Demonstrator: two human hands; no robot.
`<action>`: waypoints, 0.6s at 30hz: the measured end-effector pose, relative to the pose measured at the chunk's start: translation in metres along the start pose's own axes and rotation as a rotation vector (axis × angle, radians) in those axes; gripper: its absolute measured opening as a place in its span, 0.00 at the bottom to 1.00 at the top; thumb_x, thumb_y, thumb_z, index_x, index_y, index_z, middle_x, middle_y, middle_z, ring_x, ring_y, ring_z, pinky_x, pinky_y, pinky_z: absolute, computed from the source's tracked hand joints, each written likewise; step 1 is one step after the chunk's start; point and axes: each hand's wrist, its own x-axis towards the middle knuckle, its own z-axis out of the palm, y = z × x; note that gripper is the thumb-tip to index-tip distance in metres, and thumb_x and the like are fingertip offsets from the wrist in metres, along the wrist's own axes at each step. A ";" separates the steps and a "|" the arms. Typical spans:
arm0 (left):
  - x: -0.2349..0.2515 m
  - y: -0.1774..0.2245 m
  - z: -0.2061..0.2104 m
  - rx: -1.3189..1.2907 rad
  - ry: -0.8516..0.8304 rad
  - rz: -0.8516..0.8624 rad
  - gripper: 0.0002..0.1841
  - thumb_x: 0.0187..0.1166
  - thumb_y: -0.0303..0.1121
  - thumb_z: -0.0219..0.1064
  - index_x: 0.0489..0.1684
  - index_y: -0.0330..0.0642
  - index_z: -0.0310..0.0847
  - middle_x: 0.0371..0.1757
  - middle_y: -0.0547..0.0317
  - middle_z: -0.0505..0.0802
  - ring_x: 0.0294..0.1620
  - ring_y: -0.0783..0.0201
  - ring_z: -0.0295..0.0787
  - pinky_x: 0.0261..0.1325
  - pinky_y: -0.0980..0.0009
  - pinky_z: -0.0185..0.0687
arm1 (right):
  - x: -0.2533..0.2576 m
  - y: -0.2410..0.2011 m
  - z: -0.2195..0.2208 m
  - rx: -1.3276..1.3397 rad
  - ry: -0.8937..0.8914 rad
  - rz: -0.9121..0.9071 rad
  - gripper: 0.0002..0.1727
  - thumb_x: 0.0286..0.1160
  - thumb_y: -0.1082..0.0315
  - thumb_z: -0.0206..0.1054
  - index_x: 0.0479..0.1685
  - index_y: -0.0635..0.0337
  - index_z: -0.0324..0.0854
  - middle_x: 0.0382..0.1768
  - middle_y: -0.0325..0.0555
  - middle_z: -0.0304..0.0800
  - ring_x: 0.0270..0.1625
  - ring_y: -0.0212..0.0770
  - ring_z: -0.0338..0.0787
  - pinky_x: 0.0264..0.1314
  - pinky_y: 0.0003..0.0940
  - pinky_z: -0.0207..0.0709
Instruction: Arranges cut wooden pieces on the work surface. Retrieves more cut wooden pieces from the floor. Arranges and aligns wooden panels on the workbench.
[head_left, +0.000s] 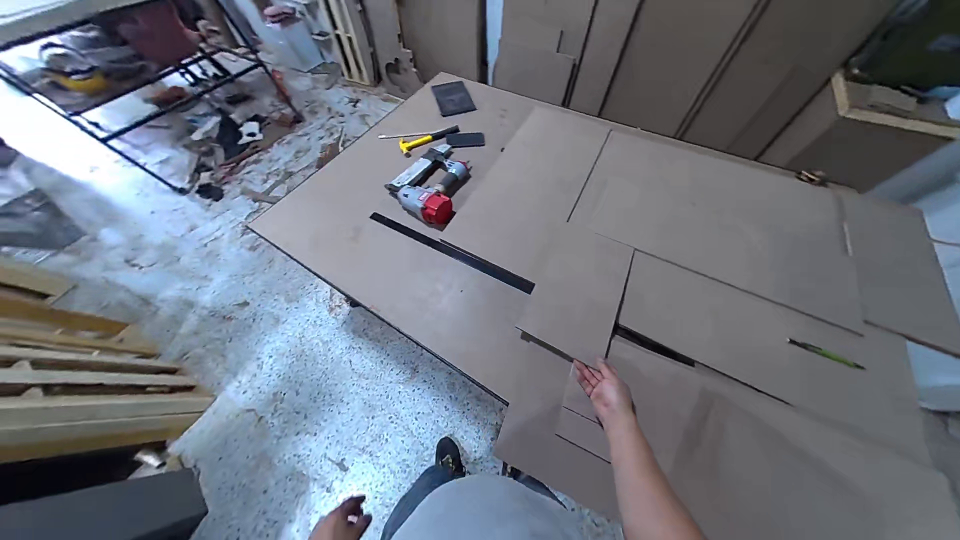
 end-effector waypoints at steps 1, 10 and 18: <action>0.024 0.009 -0.008 -0.015 0.031 0.007 0.28 0.83 0.46 0.66 0.78 0.40 0.78 0.67 0.43 0.92 0.69 0.43 0.89 0.75 0.37 0.77 | 0.001 0.000 0.000 0.002 0.000 -0.003 0.28 0.93 0.58 0.55 0.84 0.62 0.61 0.56 0.64 0.91 0.48 0.51 0.96 0.48 0.41 0.91; 0.191 0.280 -0.176 -0.040 0.213 0.395 0.27 0.84 0.42 0.66 0.82 0.43 0.74 0.71 0.43 0.88 0.71 0.46 0.86 0.77 0.40 0.77 | -0.004 0.000 0.002 -0.030 0.053 -0.042 0.26 0.93 0.59 0.53 0.83 0.60 0.59 0.54 0.62 0.91 0.48 0.52 0.96 0.49 0.44 0.91; 0.370 0.436 -0.259 -0.106 0.253 0.324 0.27 0.81 0.43 0.65 0.79 0.44 0.79 0.74 0.35 0.85 0.75 0.36 0.81 0.75 0.32 0.74 | -0.009 0.007 0.010 0.029 0.263 -0.045 0.22 0.93 0.53 0.51 0.72 0.61 0.68 0.46 0.58 0.94 0.46 0.49 0.96 0.49 0.44 0.91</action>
